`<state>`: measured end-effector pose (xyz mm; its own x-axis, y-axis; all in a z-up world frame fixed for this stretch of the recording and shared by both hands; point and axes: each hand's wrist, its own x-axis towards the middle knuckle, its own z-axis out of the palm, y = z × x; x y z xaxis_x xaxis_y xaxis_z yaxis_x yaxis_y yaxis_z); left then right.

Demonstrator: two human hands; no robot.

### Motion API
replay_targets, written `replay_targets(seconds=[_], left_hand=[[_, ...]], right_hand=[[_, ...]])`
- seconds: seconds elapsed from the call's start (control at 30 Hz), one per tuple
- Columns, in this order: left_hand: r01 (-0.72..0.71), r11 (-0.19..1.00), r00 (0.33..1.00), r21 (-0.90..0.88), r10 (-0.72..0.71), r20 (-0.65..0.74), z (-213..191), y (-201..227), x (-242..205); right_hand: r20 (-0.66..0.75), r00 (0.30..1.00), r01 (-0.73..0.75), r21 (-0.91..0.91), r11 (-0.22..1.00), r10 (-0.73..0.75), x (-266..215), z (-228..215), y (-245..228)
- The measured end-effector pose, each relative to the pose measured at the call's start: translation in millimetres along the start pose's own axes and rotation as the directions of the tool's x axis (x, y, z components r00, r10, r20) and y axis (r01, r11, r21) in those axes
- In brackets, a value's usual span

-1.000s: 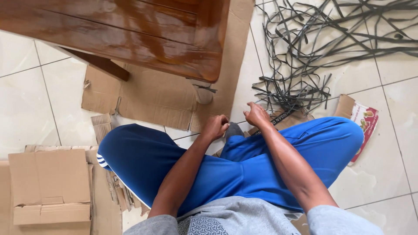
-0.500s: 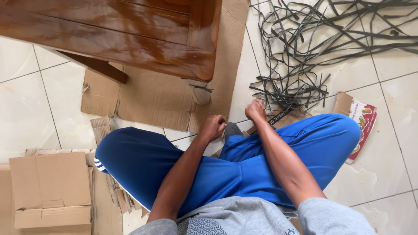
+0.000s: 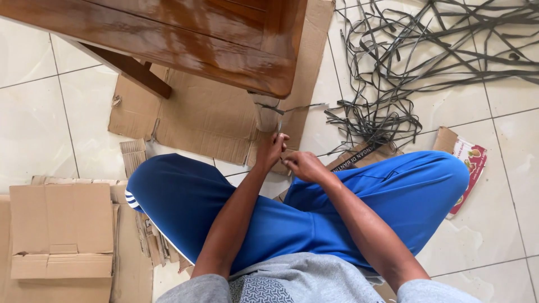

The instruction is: The person is polishing a wooden chair with a cloth and then wrapping the legs with cardboard and plastic ties.

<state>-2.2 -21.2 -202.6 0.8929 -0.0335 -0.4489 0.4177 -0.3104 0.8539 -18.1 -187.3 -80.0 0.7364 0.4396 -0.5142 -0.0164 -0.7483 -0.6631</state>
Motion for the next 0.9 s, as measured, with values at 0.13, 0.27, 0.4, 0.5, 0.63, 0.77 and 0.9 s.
replay_targets(seconds=[0.13, 0.27, 0.4, 0.5, 0.63, 0.77, 0.9], left_hand=[[-0.135, 0.967, 0.991, 0.218, 0.136, 0.008, -3.9, 27.6, -23.9], [-0.311, 0.88, 0.947, 0.359, 0.255, 0.196, -12.9, 58.2, -51.6], [-0.352, 0.821, 0.926, 0.45, 0.235, 0.296, -15.3, 64.7, -60.3], [-0.23, 0.885, 0.968, 0.406, 0.165, 0.189, -15.2, 33.8, -43.2], [0.137, 0.759, 0.983, 0.637, -0.026, -0.18, -43.9, 45.8, -21.5], [-0.095, 0.982, 0.85, 0.165, 0.166, -0.499, -78.4, 75.3, -17.4], [-0.496, 0.864, 0.74, 0.088, 0.473, -0.477, -106.6, 132.9, -29.4]], right_hand=[[-0.146, 0.965, -0.188, 0.204, 0.961, 0.22, 38.3, 9.3, 45.0], [-0.121, 0.929, -0.086, 0.849, 0.522, 0.35, 64.1, 12.1, 65.7], [-0.235, 0.914, 0.101, 0.922, 0.375, 0.331, 71.6, 8.9, 61.2], [-0.298, 0.89, 0.179, 0.925, 0.336, 0.346, 70.0, -4.8, 45.8], [-0.455, 0.841, 0.264, 0.818, 0.512, 0.293, 77.7, -40.4, 20.7], [-0.57, 0.819, 0.311, 0.532, 0.788, 0.062, 86.3, -75.7, -25.9], [-0.508, 0.846, 0.17, -0.03, 0.985, -0.162, 127.6, -87.6, -2.5]])
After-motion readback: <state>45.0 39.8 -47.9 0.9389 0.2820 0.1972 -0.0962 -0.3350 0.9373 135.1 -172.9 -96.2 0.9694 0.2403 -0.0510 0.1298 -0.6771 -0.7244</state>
